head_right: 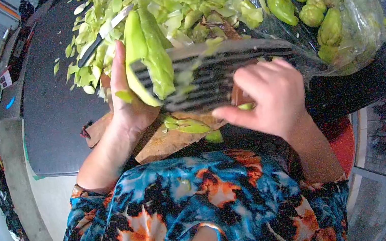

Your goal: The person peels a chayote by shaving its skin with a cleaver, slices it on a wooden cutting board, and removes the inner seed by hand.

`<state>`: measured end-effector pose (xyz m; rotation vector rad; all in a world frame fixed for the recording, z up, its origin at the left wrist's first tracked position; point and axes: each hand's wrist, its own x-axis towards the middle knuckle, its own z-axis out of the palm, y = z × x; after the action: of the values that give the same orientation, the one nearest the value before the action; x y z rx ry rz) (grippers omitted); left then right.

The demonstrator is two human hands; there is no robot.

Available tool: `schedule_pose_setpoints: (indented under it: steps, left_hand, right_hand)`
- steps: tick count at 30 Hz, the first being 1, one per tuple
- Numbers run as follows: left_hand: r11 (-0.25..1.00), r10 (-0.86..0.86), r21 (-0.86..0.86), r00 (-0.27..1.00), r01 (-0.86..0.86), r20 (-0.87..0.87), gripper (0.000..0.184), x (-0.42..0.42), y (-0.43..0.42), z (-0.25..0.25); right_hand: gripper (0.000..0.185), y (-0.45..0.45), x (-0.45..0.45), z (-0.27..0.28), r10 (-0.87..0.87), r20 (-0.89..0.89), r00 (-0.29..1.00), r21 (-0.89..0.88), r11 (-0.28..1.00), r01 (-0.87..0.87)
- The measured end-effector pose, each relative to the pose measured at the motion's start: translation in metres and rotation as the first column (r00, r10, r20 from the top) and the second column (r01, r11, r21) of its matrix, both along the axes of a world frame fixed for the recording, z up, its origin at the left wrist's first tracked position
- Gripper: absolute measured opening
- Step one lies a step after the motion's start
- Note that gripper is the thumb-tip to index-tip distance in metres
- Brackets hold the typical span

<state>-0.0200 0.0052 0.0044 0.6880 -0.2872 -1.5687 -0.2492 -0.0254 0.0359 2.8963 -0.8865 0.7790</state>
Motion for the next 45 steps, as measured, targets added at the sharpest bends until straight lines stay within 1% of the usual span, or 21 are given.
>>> schedule_pose_setpoints:
  steps: [1,5,9,12,13,15,17,18,21,22,24,28,29,30,32,33,34,39,42,43,45]
  left_hand:
    - [0.999,-0.039,-0.028,0.999,0.039,-0.026,0.058,0.000,0.002,-0.001]
    - [0.998,-0.002,0.058,0.996,-0.003,0.085,0.063,-0.004,0.004,0.005]
    - [0.977,-0.204,-0.095,0.966,0.191,-0.157,0.061,0.005,0.003,-0.010]
    - [0.990,-0.142,-0.032,0.983,0.139,-0.116,0.062,0.003,0.003,-0.007]
    - [0.996,-0.093,0.009,0.995,0.093,-0.020,0.061,-0.001,0.005,0.001]
    - [0.996,-0.075,-0.036,0.997,0.076,0.032,0.059,-0.001,0.004,-0.004]
    - [0.995,-0.037,-0.093,0.994,0.047,0.106,0.056,-0.002,0.003,-0.001]
    - [0.994,-0.063,-0.084,0.996,0.068,0.063,0.056,0.000,0.003,-0.002]
    - [0.982,-0.163,-0.109,0.984,0.154,-0.078,0.057,0.004,0.002,-0.005]
    - [0.987,-0.136,-0.085,0.990,0.134,-0.028,0.057,0.001,0.005,-0.004]
    - [0.995,-0.072,-0.059,0.994,0.077,0.078,0.058,-0.003,0.005,0.000]
    - [0.989,-0.116,-0.097,0.993,0.112,-0.035,0.061,0.005,-0.003,-0.010]
    - [0.986,-0.127,-0.107,0.992,0.128,0.015,0.061,0.006,-0.002,-0.008]
    - [0.990,-0.126,-0.073,0.992,0.124,-0.017,0.061,0.005,-0.003,-0.006]
    - [0.993,-0.118,-0.009,0.989,0.118,-0.087,0.062,0.002,-0.004,-0.002]
    - [0.983,-0.175,0.029,0.970,0.183,-0.169,0.063,0.009,-0.007,-0.010]
    - [0.979,-0.189,0.028,0.958,0.200,-0.215,0.063,0.009,-0.004,-0.007]
    - [0.978,-0.209,-0.036,0.975,0.207,-0.079,0.062,0.009,0.001,-0.006]
    - [0.980,-0.196,-0.006,0.952,0.200,-0.234,0.062,0.006,-0.001,0.003]
    - [0.958,-0.284,-0.129,0.904,0.255,-0.319,0.063,0.011,-0.004,-0.006]
    - [0.978,-0.207,-0.019,0.968,0.207,-0.143,0.064,0.002,0.006,0.008]
  right_hand:
    - [0.048,-0.004,0.001,0.000,-0.010,0.078,0.997,-0.018,1.000,0.011]
    - [0.047,-0.005,0.001,0.006,-0.007,0.021,1.000,0.032,0.999,0.006]
    - [0.048,-0.003,0.012,0.008,0.045,0.059,0.997,0.028,0.999,-0.046]
    - [0.053,-0.005,0.018,0.005,0.048,0.094,0.994,0.041,0.998,-0.052]
    - [0.052,-0.007,0.018,0.005,0.046,0.102,0.994,0.044,0.998,-0.051]
    - [0.051,-0.012,0.019,0.004,0.044,0.116,0.992,0.048,0.998,-0.049]
    - [0.047,-0.020,0.017,0.002,-0.045,0.102,0.994,0.024,0.999,0.043]
    - [0.046,-0.024,0.015,0.000,-0.090,0.096,0.991,0.014,0.996,0.089]
    - [0.044,-0.053,0.004,-0.017,-0.396,0.211,0.894,0.212,0.911,0.354]
    - [0.043,-0.069,-0.006,-0.027,-0.494,0.251,0.833,0.244,0.865,0.439]
    - [0.039,-0.082,-0.023,-0.032,-0.549,0.235,0.802,0.261,0.830,0.492]
    - [0.036,-0.050,-0.022,-0.022,-0.325,0.359,0.875,0.371,0.910,0.185]
    - [0.042,-0.036,-0.016,-0.011,-0.252,0.298,0.921,0.299,0.941,0.161]
    - [0.050,-0.030,-0.014,-0.005,-0.094,0.222,0.971,0.177,0.983,0.054]
    - [0.054,-0.010,-0.003,0.004,0.118,0.136,0.984,0.141,0.980,-0.137]
    - [0.053,-0.002,0.001,0.004,0.210,0.109,0.972,0.185,0.956,-0.227]
    - [0.052,0.006,0.006,0.004,0.256,0.070,0.964,0.129,0.956,-0.263]
    - [0.052,0.020,0.014,0.000,0.248,0.022,0.968,0.104,0.963,-0.249]
    - [0.052,0.017,0.010,0.004,0.197,0.029,0.980,0.077,0.977,-0.199]
    - [0.051,0.014,0.008,0.002,0.175,0.039,0.984,0.067,0.982,-0.177]
    - [0.050,0.008,0.003,0.002,0.113,0.056,0.992,0.104,0.988,-0.118]
